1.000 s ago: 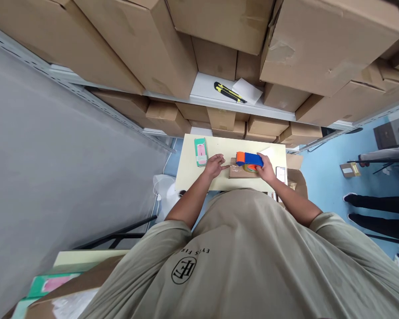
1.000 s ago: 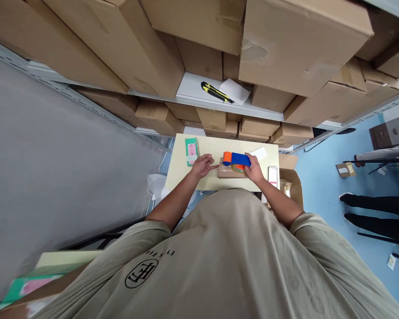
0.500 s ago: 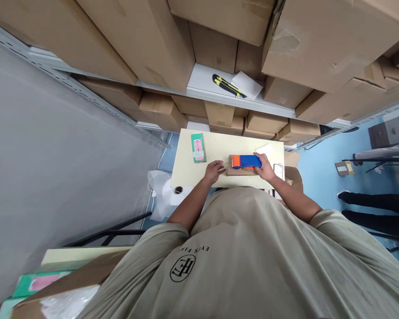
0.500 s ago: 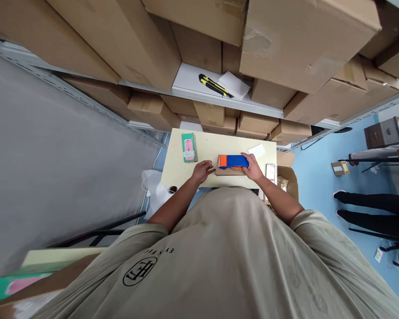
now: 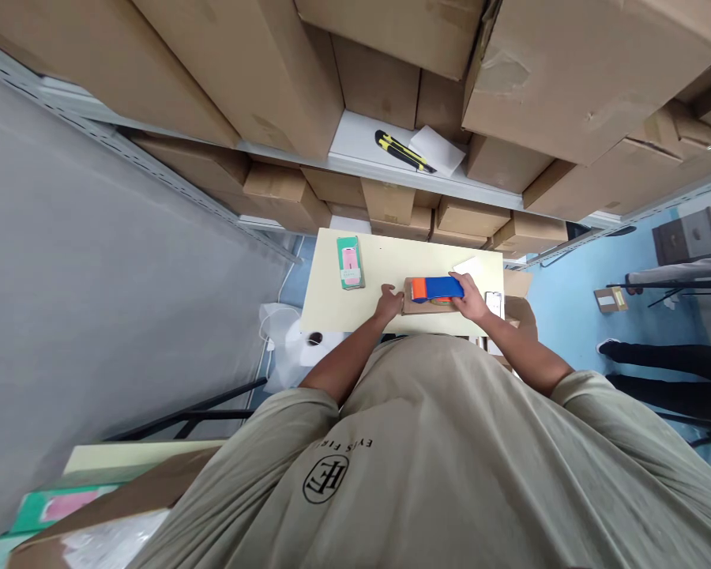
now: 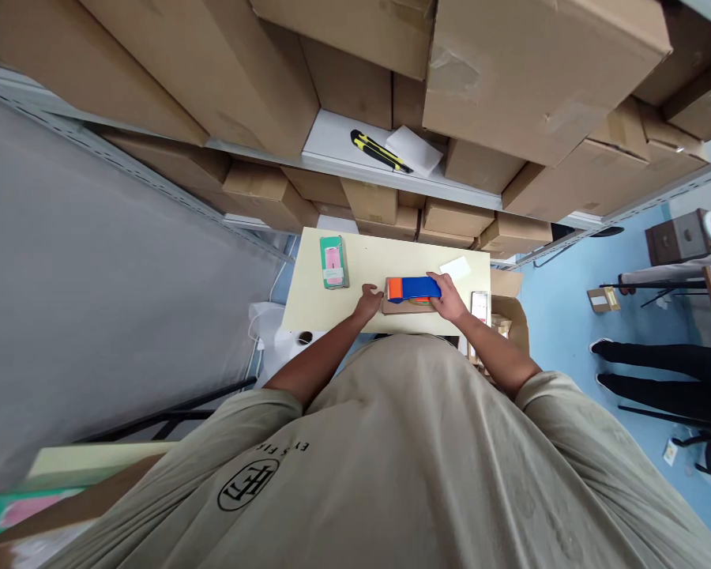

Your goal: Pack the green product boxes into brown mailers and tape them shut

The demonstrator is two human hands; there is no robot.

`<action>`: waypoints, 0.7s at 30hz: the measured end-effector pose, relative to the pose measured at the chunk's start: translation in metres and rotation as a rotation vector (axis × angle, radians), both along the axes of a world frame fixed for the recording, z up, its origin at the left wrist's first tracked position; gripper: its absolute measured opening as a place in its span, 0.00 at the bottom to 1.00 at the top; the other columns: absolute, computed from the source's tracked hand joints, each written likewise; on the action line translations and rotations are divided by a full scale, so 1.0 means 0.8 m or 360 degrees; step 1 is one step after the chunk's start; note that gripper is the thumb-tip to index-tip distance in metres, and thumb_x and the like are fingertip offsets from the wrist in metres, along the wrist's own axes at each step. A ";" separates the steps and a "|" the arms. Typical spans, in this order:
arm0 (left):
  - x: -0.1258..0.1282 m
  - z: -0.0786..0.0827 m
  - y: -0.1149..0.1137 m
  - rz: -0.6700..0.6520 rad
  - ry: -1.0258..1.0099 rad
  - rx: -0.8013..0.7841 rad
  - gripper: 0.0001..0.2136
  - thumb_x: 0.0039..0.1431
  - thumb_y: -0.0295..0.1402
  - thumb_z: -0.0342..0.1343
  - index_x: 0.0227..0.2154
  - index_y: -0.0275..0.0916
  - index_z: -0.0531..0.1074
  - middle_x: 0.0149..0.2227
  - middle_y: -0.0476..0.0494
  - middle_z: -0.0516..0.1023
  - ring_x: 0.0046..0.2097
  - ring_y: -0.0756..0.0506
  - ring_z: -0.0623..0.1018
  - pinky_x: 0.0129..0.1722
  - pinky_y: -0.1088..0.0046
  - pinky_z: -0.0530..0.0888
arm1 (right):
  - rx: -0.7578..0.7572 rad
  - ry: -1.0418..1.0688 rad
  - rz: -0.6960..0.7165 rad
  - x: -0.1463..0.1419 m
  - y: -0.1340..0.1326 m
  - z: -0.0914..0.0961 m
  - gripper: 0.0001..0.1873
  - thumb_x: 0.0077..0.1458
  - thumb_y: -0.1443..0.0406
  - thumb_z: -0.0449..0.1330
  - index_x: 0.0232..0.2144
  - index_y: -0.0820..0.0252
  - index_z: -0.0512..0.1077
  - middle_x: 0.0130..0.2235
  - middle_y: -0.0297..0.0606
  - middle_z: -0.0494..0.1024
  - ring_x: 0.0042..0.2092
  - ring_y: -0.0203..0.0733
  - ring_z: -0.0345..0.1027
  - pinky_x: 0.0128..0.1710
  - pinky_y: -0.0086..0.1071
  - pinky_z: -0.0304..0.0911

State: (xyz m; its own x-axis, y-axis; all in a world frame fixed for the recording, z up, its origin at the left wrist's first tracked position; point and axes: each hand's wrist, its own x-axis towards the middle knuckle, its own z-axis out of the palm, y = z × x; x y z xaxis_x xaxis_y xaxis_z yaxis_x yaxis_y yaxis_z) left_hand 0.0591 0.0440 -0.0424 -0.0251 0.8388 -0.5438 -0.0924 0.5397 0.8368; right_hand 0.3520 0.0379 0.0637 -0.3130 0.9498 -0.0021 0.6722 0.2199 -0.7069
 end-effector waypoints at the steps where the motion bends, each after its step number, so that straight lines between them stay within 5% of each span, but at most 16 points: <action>1: -0.003 0.000 -0.003 0.0006 0.0057 -0.0009 0.22 0.49 0.35 0.73 0.45 0.46 0.70 0.38 0.45 0.79 0.48 0.35 0.81 0.51 0.61 0.73 | 0.0005 0.0002 0.0008 0.001 0.000 0.000 0.40 0.60 0.67 0.59 0.74 0.53 0.66 0.56 0.47 0.71 0.57 0.60 0.70 0.65 0.63 0.72; 3: -0.012 0.002 -0.008 0.0048 0.0224 0.0087 0.28 0.49 0.35 0.73 0.53 0.43 0.72 0.49 0.37 0.80 0.57 0.32 0.79 0.59 0.56 0.73 | 0.0013 -0.0003 0.0024 0.002 0.000 -0.002 0.40 0.60 0.67 0.59 0.74 0.53 0.65 0.56 0.47 0.71 0.57 0.60 0.70 0.65 0.62 0.72; 6: -0.029 0.011 -0.011 -0.0081 0.0400 0.0590 0.38 0.54 0.42 0.74 0.67 0.41 0.71 0.65 0.29 0.74 0.69 0.29 0.73 0.71 0.51 0.67 | 0.0016 -0.0019 0.0039 0.002 0.000 -0.004 0.41 0.60 0.68 0.59 0.75 0.54 0.65 0.56 0.48 0.71 0.57 0.60 0.70 0.64 0.61 0.73; 9: -0.039 0.023 -0.003 -0.0584 0.0421 0.1047 0.59 0.44 0.52 0.82 0.77 0.40 0.63 0.77 0.25 0.63 0.78 0.23 0.61 0.79 0.47 0.57 | 0.0025 -0.0015 0.0047 0.003 -0.001 -0.005 0.41 0.60 0.68 0.59 0.75 0.54 0.64 0.56 0.48 0.71 0.57 0.60 0.71 0.64 0.62 0.73; 12: -0.036 0.027 0.013 -0.1034 0.0460 0.1187 0.75 0.26 0.53 0.88 0.80 0.38 0.59 0.81 0.23 0.56 0.81 0.17 0.52 0.81 0.42 0.51 | 0.0026 -0.0015 0.0053 0.002 0.000 -0.003 0.41 0.61 0.68 0.58 0.76 0.53 0.64 0.56 0.48 0.72 0.57 0.60 0.71 0.64 0.62 0.73; 21: -0.031 0.021 0.018 -0.1190 0.0638 0.1119 0.65 0.44 0.42 0.80 0.82 0.32 0.52 0.77 0.20 0.59 0.75 0.18 0.65 0.75 0.40 0.67 | 0.0068 -0.0014 0.0138 0.025 0.008 0.010 0.41 0.62 0.68 0.58 0.76 0.52 0.65 0.54 0.47 0.74 0.56 0.59 0.71 0.64 0.59 0.72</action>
